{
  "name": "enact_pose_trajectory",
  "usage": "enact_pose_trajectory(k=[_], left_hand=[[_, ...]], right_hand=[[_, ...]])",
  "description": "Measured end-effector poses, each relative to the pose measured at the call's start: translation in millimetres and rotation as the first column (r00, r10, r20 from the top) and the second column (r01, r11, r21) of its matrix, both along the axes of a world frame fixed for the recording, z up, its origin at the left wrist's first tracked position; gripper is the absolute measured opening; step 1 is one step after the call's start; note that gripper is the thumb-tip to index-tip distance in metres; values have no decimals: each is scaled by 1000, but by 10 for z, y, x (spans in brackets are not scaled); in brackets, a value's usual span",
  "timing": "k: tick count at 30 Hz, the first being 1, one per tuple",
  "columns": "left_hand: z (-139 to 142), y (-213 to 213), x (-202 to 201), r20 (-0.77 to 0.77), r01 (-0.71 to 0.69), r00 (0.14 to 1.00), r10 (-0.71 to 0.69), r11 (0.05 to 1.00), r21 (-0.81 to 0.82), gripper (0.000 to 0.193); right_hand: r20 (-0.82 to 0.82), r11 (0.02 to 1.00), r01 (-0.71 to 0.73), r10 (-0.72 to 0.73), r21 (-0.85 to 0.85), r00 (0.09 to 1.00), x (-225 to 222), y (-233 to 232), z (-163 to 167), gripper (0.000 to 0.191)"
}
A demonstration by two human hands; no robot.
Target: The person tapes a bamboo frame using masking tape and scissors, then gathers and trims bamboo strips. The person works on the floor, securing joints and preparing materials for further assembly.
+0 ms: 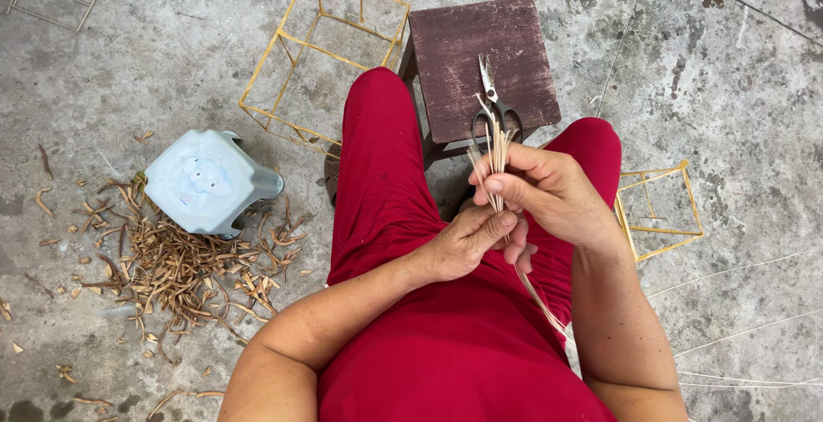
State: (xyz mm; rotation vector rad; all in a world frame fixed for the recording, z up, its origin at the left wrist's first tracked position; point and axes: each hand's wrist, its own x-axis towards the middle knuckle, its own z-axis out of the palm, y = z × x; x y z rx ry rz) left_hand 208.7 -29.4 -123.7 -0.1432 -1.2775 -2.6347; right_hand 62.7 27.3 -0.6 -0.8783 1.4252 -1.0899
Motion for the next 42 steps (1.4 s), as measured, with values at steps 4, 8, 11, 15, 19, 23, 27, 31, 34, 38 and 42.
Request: enact_pose_trajectory(k=[4, 8, 11, 15, 19, 23, 27, 31, 34, 38, 42], left_hand=[[-112, 26, 10, -58, -54, 997, 54, 999, -1, 47], [-105, 5, 63, 8, -193, 981, 193, 981, 26, 46], [-78, -45, 83, 128, -348, 929, 346, 937, -9, 43], [-121, -188, 101, 200, -436, 883, 426, 900, 8, 37], [-245, -374, 97, 217, -478, 875, 433, 844, 243, 27], [-300, -553, 131, 240, -527, 844, 479, 823, 212, 27], [-264, -599, 139, 230, -541, 833, 503, 828, 149, 36], [-251, -608, 138, 232, -532, 839, 492, 831, 161, 38], [-275, -616, 142, 210, -528, 838, 504, 846, 76, 36], [-293, -604, 173, 170, -512, 850, 499, 858, 44, 34], [-263, -602, 233, 113, -467, 880, 461, 883, 43, 34]], right_hand=[[-128, 978, -91, 67, -186, 989, -22, -45, -79, 19], [-110, 986, -11, -8, -165, 994, 32, -101, -225, 16], [72, 993, 34, -26, -110, 997, 62, -160, -314, 15], [-170, 990, -21, -2, -136, 986, 25, -359, -579, 15], [-265, 989, 3, -42, -145, 963, -369, -584, -1044, 25], [-415, 948, 318, -292, -7, 862, -908, -751, -1593, 32], [-834, 922, 373, -120, 109, 539, -980, -772, -2058, 59], [-925, 911, 376, 17, 172, 381, -872, -811, -2258, 92], [-904, 867, 396, 129, 303, 408, -841, -856, -2308, 99], [-872, 862, 380, 133, 337, 472, -926, -912, -2268, 95], [-312, 869, 295, -174, 397, 934, -1104, -807, -1991, 87]])
